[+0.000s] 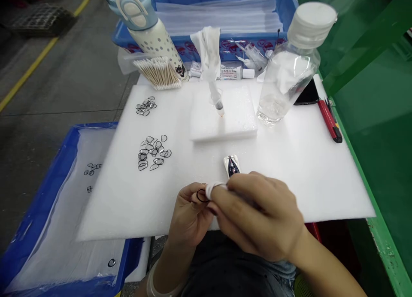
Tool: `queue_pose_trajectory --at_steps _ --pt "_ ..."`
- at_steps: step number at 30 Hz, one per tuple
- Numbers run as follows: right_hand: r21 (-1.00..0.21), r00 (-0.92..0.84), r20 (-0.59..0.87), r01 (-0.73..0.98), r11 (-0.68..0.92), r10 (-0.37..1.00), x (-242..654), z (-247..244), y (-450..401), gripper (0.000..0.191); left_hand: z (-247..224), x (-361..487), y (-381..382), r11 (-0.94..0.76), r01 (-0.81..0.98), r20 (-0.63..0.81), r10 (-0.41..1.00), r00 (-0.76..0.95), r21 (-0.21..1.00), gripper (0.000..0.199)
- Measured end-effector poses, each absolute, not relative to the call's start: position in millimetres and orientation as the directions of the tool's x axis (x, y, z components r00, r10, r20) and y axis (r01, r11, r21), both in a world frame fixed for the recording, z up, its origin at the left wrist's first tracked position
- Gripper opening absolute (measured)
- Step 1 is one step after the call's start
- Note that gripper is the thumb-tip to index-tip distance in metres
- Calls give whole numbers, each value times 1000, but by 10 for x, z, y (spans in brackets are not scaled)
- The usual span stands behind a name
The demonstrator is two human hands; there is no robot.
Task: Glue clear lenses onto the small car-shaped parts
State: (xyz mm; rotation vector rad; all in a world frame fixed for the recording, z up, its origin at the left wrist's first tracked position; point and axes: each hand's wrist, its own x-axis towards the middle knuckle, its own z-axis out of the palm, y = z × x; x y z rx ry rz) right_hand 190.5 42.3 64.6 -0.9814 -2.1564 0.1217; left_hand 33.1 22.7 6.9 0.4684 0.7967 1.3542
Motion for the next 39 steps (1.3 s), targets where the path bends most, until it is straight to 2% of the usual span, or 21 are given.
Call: queue_pose_trajectory --at_steps 4,9,10,12,14,17,20,23,25,27,28,30,31,34,39 --pt "-378 -476 593 547 747 649 1722 585 401 15 58 329 217 195 -662 -258 966 2 724 13" --pt "-340 -547 507 584 738 666 1898 673 363 10 51 353 216 178 -680 -252 968 -10 711 18" --pt "-329 -516 506 625 708 691 1977 694 359 9 55 358 218 173 -682 -246 969 -10 710 18" --pt "-338 -370 543 726 599 754 2134 714 354 18 62 363 222 163 -672 -238 971 -21 723 19" --pt "-400 -205 593 764 506 778 2259 696 346 32 65 364 224 153 -644 -238 970 -46 749 22" --pt "-534 -41 608 719 446 793 2344 622 332 47 53 360 223 138 -605 -228 971 -73 784 24" --pt "-603 -1 589 666 440 808 2329 547 341 45 39 352 216 114 -589 -193 979 -72 800 21" --pt "-683 14 534 596 422 845 2274 484 391 30 40 339 196 71 -556 -144 986 -89 828 17" --pt "-749 5 421 567 344 907 2234 428 437 17 52 331 182 23 -429 -88 987 -133 903 14" --pt "-777 -30 313 567 274 949 2195 354 480 8 68 334 182 -60 -118 34 977 -208 991 11" --pt "-780 -45 278 572 253 959 2175 313 497 6 75 341 189 -114 90 132 963 -233 989 13" --pt "-778 -76 238 582 237 968 2140 235 521 6 84 370 218 -218 464 342 918 -202 859 15" --pt "-772 -90 228 590 236 970 2124 204 528 7 85 390 236 -260 583 419 895 -154 770 15" --pt "-752 -131 220 608 254 967 2095 153 532 8 70 450 279 -336 711 499 866 -24 618 12" --pt "-751 -182 224 594 289 957 2091 143 527 8 40 488 292 -358 737 484 874 48 573 13"
